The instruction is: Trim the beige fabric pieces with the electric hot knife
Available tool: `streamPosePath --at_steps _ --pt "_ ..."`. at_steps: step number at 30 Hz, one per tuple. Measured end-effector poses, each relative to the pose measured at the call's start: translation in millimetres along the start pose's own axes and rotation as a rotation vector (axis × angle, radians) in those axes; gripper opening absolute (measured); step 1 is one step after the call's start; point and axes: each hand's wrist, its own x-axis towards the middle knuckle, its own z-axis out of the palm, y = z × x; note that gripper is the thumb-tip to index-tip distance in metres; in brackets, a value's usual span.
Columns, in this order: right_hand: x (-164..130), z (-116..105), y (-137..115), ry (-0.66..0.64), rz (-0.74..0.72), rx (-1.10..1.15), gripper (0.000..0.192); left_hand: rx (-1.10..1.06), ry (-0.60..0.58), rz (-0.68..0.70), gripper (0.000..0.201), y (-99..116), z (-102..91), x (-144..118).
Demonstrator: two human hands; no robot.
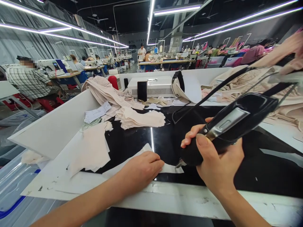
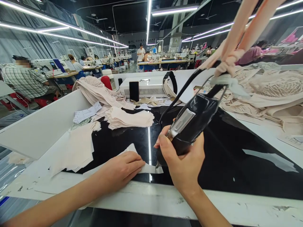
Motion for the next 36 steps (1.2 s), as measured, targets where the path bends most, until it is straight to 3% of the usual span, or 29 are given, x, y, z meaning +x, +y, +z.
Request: streamPosePath --at_steps 13,23,36 --pt "2 9 -1 -0.001 0.004 0.032 0.049 0.100 -0.009 0.009 0.018 8 -4.8 -10" --pt "2 23 10 -0.047 0.010 0.065 0.046 0.073 -0.006 -0.029 0.019 9 3.8 -10" --pt "6 34 17 -0.054 0.013 0.057 0.047 0.025 0.125 -0.032 0.022 10 8.5 -8"
